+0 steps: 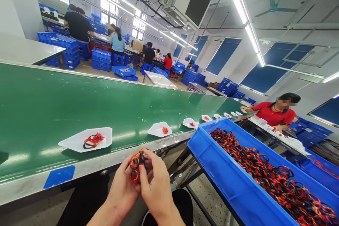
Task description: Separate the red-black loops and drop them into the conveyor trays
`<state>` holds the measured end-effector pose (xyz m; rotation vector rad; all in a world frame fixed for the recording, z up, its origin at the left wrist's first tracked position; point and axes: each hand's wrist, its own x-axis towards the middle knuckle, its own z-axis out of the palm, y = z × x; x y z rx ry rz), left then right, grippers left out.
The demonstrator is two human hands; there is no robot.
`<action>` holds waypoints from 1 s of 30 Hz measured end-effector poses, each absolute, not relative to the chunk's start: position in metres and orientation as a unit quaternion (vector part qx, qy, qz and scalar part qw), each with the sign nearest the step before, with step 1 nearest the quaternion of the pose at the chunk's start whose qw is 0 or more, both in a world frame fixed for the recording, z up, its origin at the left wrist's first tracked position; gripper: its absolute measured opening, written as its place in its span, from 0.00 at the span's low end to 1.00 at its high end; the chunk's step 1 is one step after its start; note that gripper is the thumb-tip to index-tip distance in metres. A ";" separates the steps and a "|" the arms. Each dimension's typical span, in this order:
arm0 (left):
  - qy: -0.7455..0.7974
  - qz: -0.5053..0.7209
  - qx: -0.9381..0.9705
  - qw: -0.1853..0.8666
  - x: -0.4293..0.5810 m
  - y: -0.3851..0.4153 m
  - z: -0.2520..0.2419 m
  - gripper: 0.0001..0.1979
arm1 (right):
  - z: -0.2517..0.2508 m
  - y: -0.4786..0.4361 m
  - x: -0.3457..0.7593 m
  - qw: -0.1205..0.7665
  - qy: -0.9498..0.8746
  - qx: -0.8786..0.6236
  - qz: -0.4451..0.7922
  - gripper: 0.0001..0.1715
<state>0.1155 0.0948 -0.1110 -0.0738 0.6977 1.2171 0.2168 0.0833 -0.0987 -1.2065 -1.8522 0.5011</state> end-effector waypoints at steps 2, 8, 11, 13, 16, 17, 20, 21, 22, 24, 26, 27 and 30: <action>0.344 0.561 -0.029 0.753 0.112 0.090 -0.114 0.11 | -0.101 0.083 0.218 0.446 -0.711 -0.479 0.258 0.22; 0.407 0.543 -0.016 0.734 0.096 0.066 -0.124 0.15 | -0.104 0.078 0.217 0.502 -0.547 -0.481 0.466 0.16; 0.435 0.523 -0.011 0.733 0.091 0.057 -0.127 0.16 | -0.110 0.076 0.215 0.527 -0.426 -0.466 0.568 0.17; 0.437 0.521 -0.007 0.733 0.091 0.053 -0.128 0.15 | -0.115 0.076 0.214 0.541 -0.331 -0.440 0.635 0.16; 0.437 0.523 -0.002 0.732 0.091 0.050 -0.127 0.13 | -0.123 0.076 0.212 0.555 -0.209 -0.396 0.701 0.11; 0.436 0.521 -0.001 0.734 0.091 0.049 -0.127 0.13 | -0.126 0.076 0.212 0.559 -0.181 -0.387 0.711 0.10; 0.432 0.519 0.002 0.738 0.090 0.047 -0.126 0.13 | -0.132 0.077 0.211 0.555 -0.115 -0.355 0.744 0.08; 0.431 0.519 0.003 0.738 0.089 0.047 -0.126 0.13 | -0.134 0.077 0.211 0.546 -0.097 -0.336 0.761 0.09; 0.432 0.520 0.003 0.737 0.087 0.047 -0.126 0.14 | -0.135 0.077 0.210 0.536 -0.085 -0.315 0.779 0.10; 0.434 0.526 0.003 0.732 0.085 0.047 -0.126 0.14 | -0.135 0.078 0.210 0.513 -0.077 -0.272 0.811 0.12; 0.437 0.531 0.005 0.726 0.082 0.047 -0.125 0.13 | -0.136 0.079 0.208 0.495 -0.084 -0.246 0.829 0.13; 0.438 0.534 0.007 0.723 0.081 0.047 -0.125 0.13 | -0.136 0.079 0.206 0.490 -0.087 -0.241 0.833 0.12; 0.438 0.544 0.013 0.715 0.077 0.049 -0.126 0.12 | -0.139 0.079 0.202 0.485 -0.090 -0.244 0.835 0.11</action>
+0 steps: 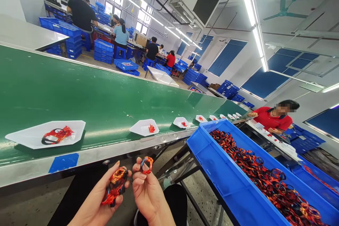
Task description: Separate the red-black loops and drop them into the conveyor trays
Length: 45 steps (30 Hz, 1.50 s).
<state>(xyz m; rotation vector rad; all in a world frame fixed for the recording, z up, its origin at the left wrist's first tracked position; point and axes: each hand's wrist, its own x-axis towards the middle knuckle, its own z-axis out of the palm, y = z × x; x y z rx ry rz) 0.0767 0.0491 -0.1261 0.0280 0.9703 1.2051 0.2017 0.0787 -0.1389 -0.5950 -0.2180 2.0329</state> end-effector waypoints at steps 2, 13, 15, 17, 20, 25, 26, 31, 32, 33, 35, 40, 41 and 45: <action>0.438 0.551 0.013 0.710 0.074 0.050 -0.127 0.11 | -0.142 0.078 0.199 0.480 -0.085 -0.247 0.838 0.10; 0.427 0.572 0.018 0.700 0.058 0.049 -0.111 0.12 | -0.099 0.146 0.182 0.488 -0.568 -0.455 0.481 0.13; 0.426 0.578 0.026 0.696 0.056 0.049 -0.110 0.12 | -0.087 0.166 0.179 0.486 -0.599 -0.459 0.441 0.11; 0.429 0.581 0.036 0.691 0.053 0.049 -0.110 0.13 | -0.081 0.171 0.178 0.484 -0.625 -0.460 0.405 0.10; 0.428 0.587 0.060 0.685 0.051 0.047 -0.115 0.14 | -0.080 0.148 0.179 0.456 -0.671 -0.458 0.363 0.11; 0.440 0.589 0.119 0.667 0.055 0.046 -0.124 0.17 | -0.090 0.087 0.181 0.306 -0.726 -0.434 0.437 0.11; 0.448 0.587 0.137 0.660 0.057 0.046 -0.126 0.17 | -0.093 0.079 0.181 0.300 -0.718 -0.435 0.453 0.12; 0.456 0.579 0.213 0.642 0.064 0.044 -0.129 0.17 | -0.107 0.067 0.187 0.327 -0.672 -0.449 0.490 0.07; 0.452 0.580 0.215 0.642 0.064 0.043 -0.129 0.17 | -0.109 0.067 0.189 0.330 -0.661 -0.449 0.503 0.06; 0.449 0.583 0.210 0.644 0.065 0.042 -0.128 0.18 | -0.111 0.067 0.191 0.333 -0.648 -0.449 0.518 0.05; 0.445 0.583 0.185 0.654 0.065 0.042 -0.125 0.20 | -0.116 0.066 0.195 0.339 -0.623 -0.453 0.540 0.05; 0.452 0.570 0.132 0.673 0.066 0.044 -0.115 0.20 | -0.123 0.064 0.200 0.350 -0.603 -0.460 0.550 0.07; 0.454 0.568 0.130 0.674 0.066 0.044 -0.115 0.20 | -0.123 0.064 0.201 0.351 -0.603 -0.458 0.551 0.07; 0.458 0.564 0.128 0.675 0.066 0.044 -0.120 0.20 | -0.125 0.065 0.203 0.358 -0.602 -0.459 0.546 0.08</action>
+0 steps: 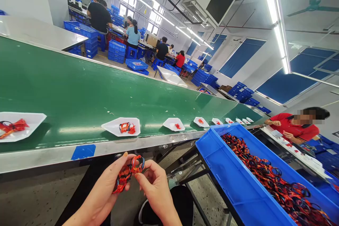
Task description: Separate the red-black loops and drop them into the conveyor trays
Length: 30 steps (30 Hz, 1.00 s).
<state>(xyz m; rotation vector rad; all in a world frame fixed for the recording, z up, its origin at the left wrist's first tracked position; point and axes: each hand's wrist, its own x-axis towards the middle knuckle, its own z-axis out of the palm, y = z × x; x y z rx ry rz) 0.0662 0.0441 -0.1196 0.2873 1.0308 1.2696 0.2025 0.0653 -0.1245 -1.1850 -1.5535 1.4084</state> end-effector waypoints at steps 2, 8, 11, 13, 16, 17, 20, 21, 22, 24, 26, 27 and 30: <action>0.459 0.565 0.128 0.674 0.067 0.044 -0.123 0.20 | -0.125 0.067 0.203 0.361 -0.602 -0.461 0.544 0.08; 0.466 0.568 0.125 0.667 0.067 0.045 -0.124 0.20 | -0.128 0.065 0.204 0.364 -0.609 -0.461 0.532 0.09; 0.461 0.571 0.129 0.667 0.067 0.045 -0.120 0.21 | -0.125 0.070 0.207 0.368 -0.641 -0.462 0.490 0.07; 0.457 0.570 0.123 0.671 0.066 0.046 -0.117 0.22 | -0.117 0.085 0.211 0.386 -0.662 -0.478 0.429 0.07; 0.458 0.568 0.110 0.675 0.066 0.046 -0.112 0.24 | -0.099 0.126 0.222 0.420 -0.676 -0.526 0.299 0.10; 0.456 0.568 0.110 0.676 0.065 0.045 -0.112 0.24 | -0.093 0.141 0.226 0.425 -0.678 -0.539 0.264 0.11; 0.452 0.570 0.125 0.675 0.065 0.044 -0.113 0.24 | -0.078 0.169 0.233 0.419 -0.685 -0.554 0.219 0.13; 0.451 0.571 0.129 0.673 0.064 0.043 -0.114 0.24 | -0.076 0.169 0.234 0.416 -0.687 -0.555 0.218 0.14; 0.451 0.573 0.134 0.671 0.064 0.043 -0.116 0.24 | -0.075 0.164 0.233 0.411 -0.689 -0.555 0.219 0.16; 0.450 0.576 0.147 0.666 0.064 0.043 -0.118 0.24 | -0.078 0.142 0.227 0.390 -0.705 -0.537 0.249 0.17; 0.450 0.576 0.160 0.663 0.064 0.044 -0.119 0.24 | -0.083 0.112 0.220 0.343 -0.742 -0.488 0.306 0.16; 0.450 0.573 0.166 0.664 0.065 0.044 -0.119 0.24 | -0.085 0.097 0.216 0.312 -0.767 -0.456 0.327 0.16; 0.459 0.550 0.175 0.675 0.066 0.042 -0.119 0.23 | -0.089 0.068 0.211 0.235 -0.834 -0.382 0.323 0.15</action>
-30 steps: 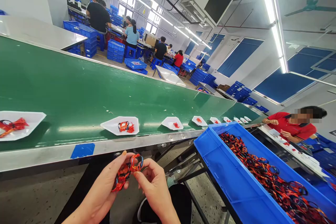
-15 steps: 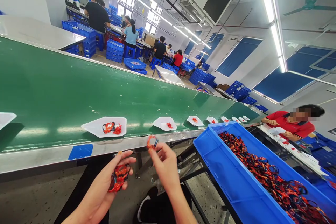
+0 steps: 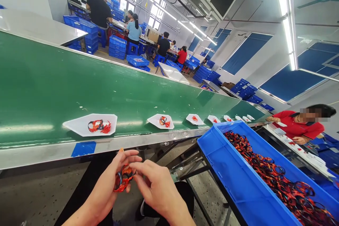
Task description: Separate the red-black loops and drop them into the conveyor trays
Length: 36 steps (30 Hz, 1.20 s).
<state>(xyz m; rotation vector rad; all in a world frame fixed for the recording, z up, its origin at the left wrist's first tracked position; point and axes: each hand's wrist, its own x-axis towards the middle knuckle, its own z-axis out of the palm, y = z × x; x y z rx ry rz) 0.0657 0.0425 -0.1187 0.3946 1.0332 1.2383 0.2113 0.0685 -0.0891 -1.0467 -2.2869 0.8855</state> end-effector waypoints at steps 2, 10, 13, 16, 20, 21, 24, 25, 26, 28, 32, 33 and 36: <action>0.460 0.528 0.188 0.688 0.067 0.041 -0.117 0.22 | -0.092 0.063 0.213 0.221 -0.844 -0.369 0.321 0.11; 0.436 0.460 0.285 0.719 0.076 0.037 -0.119 0.20 | -0.111 0.068 0.234 0.326 -0.469 -0.386 0.724 0.14; 0.425 0.451 0.280 0.733 0.079 0.037 -0.122 0.19 | -0.116 0.065 0.236 0.345 -0.360 -0.359 0.789 0.16; 0.423 0.452 0.257 0.742 0.081 0.037 -0.122 0.17 | -0.119 0.062 0.234 0.357 -0.304 -0.338 0.816 0.15; 0.412 0.449 0.238 0.757 0.082 0.038 -0.117 0.17 | -0.120 0.062 0.232 0.369 -0.262 -0.344 0.823 0.16; 0.408 0.449 0.232 0.760 0.082 0.039 -0.116 0.16 | -0.121 0.062 0.231 0.370 -0.254 -0.348 0.823 0.17; 0.402 0.449 0.215 0.769 0.082 0.041 -0.118 0.16 | -0.124 0.063 0.230 0.374 -0.234 -0.348 0.828 0.18; 0.402 0.449 0.208 0.771 0.083 0.042 -0.121 0.16 | -0.125 0.064 0.229 0.375 -0.228 -0.345 0.829 0.18; 0.402 0.451 0.201 0.771 0.083 0.043 -0.124 0.16 | -0.127 0.064 0.229 0.377 -0.225 -0.342 0.831 0.18; 0.401 0.453 0.187 0.774 0.084 0.044 -0.130 0.16 | -0.129 0.063 0.228 0.378 -0.222 -0.338 0.833 0.17; 0.391 0.463 0.151 0.781 0.085 0.047 -0.138 0.16 | -0.126 0.063 0.228 0.374 -0.260 -0.359 0.814 0.16; 0.391 0.467 0.126 0.783 0.086 0.048 -0.138 0.16 | -0.122 0.066 0.229 0.376 -0.302 -0.384 0.788 0.16; 0.398 0.469 0.037 0.788 0.086 0.051 -0.137 0.15 | -0.105 0.095 0.237 0.394 -0.466 -0.482 0.629 0.16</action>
